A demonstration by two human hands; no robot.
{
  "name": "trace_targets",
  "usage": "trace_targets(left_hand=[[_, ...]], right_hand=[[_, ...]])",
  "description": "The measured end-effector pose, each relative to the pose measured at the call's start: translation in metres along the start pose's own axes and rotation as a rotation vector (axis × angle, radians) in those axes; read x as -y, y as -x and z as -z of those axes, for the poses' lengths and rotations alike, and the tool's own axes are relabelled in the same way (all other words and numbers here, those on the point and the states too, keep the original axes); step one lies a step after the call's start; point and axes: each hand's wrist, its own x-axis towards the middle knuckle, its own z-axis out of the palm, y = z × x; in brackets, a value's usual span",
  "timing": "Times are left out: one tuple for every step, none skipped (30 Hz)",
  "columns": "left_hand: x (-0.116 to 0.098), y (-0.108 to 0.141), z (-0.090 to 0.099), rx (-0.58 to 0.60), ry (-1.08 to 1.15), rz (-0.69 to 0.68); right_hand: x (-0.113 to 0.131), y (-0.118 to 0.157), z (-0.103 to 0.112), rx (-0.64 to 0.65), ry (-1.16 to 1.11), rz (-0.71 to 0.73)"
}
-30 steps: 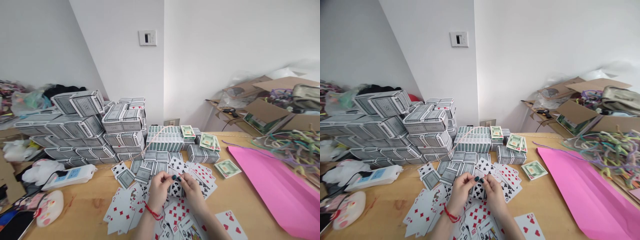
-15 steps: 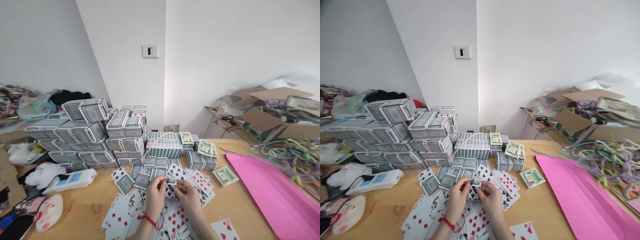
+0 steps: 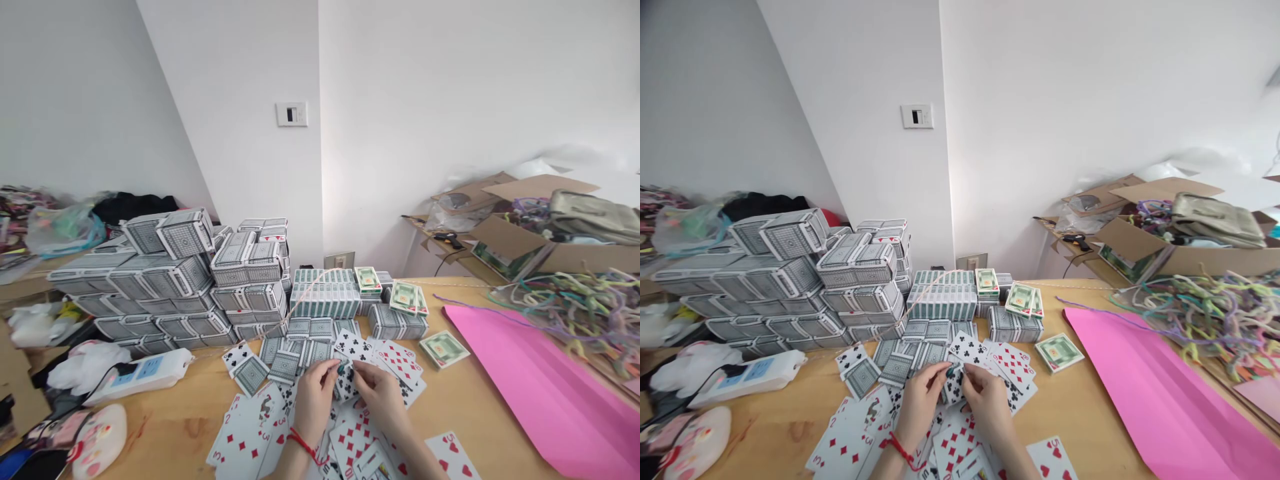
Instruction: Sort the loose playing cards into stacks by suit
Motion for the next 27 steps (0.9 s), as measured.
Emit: trace_targets(left_hand=[[0.0, 0.0, 0.0, 0.002, -0.013, -0.005], [-0.001, 0.0, 0.0, 0.005, -0.019, -0.01], [-0.001, 0.0, 0.0, 0.005, -0.017, -0.018], [-0.002, 0.0, 0.0, 0.006, -0.01, -0.032], [-0.002, 0.0, 0.0, 0.004, 0.002, -0.049], [-0.003, 0.0, 0.0, 0.004, 0.013, -0.066], [-0.004, 0.0, 0.0, 0.007, 0.02, -0.076], [-0.004, 0.0, 0.001, 0.011, 0.024, -0.082], [-0.005, 0.0, 0.001, 0.016, 0.025, -0.084], [-0.006, 0.0, 0.001, 0.02, 0.024, -0.085], [-0.006, 0.0, 0.001, 0.024, 0.023, -0.088], [-0.007, 0.001, 0.001, 0.026, 0.022, -0.094], [-0.008, 0.001, 0.001, 0.028, 0.022, -0.104], [-0.008, 0.001, 0.001, 0.029, 0.022, -0.115], [-0.009, 0.001, 0.001, 0.026, 0.022, -0.126], [-0.009, 0.002, 0.001, 0.019, 0.023, -0.135], [-0.01, 0.002, 0.002, 0.01, 0.024, -0.139], [-0.01, 0.003, 0.002, 0.001, 0.027, -0.139], [-0.01, 0.003, 0.002, -0.006, 0.032, -0.136], [-0.01, 0.004, 0.002, -0.01, 0.036, -0.132], [-0.011, 0.004, 0.002, -0.012, 0.039, -0.13], [-0.011, 0.005, 0.002, -0.01, 0.039, -0.131], [-0.011, 0.005, 0.003, -0.011, 0.038, -0.133], [-0.011, 0.005, 0.002, -0.013, 0.036, -0.135], [-0.011, 0.005, 0.002, -0.014, 0.035, -0.136], [-0.011, 0.005, 0.002, -0.011, 0.036, -0.135], [-0.011, 0.005, 0.001, -0.006, 0.041, -0.134]], right_hand=[[0.0, 0.0, 0.001, -0.006, -0.001, -0.005], [0.001, 0.0, 0.002, -0.012, -0.009, -0.01], [0.001, -0.001, 0.003, -0.015, -0.027, -0.014], [0.001, -0.001, 0.004, -0.008, -0.057, -0.018], [0.002, -0.002, 0.005, 0.006, -0.103, -0.024], [0.002, -0.002, 0.006, 0.027, -0.165, -0.033], [0.003, -0.003, 0.006, 0.054, -0.242, -0.048], [0.004, -0.003, 0.007, 0.084, -0.326, -0.069], [0.004, -0.002, 0.007, 0.118, -0.413, -0.093], [0.005, -0.002, 0.007, 0.154, -0.5, -0.116], [0.006, -0.001, 0.007, 0.196, -0.579, -0.142], [0.007, 0.0, 0.006, 0.245, -0.648, -0.173], [0.007, 0.001, 0.005, 0.295, -0.704, -0.208], [0.007, 0.002, 0.004, 0.343, -0.75, -0.245], [0.008, 0.003, 0.003, 0.385, -0.785, -0.279], [0.008, 0.004, 0.002, 0.416, -0.812, -0.306], [0.008, 0.004, 0.002, 0.436, -0.834, -0.322], [0.008, 0.004, 0.001, 0.45, -0.852, -0.33], [0.008, 0.004, 0.001, 0.463, -0.867, -0.334], [0.008, 0.004, 0.001, 0.48, -0.878, -0.338], [0.008, 0.004, 0.001, 0.498, -0.887, -0.346], [0.008, 0.004, 0.001, 0.516, -0.895, -0.357], [0.008, 0.004, 0.001, 0.533, -0.902, -0.371], [0.007, 0.003, 0.001, 0.545, -0.909, -0.387], [0.006, 0.003, 0.001, 0.553, -0.916, -0.402], [0.006, 0.003, 0.001, 0.556, -0.921, -0.416], [0.005, 0.002, 0.001, 0.553, -0.924, -0.43]])
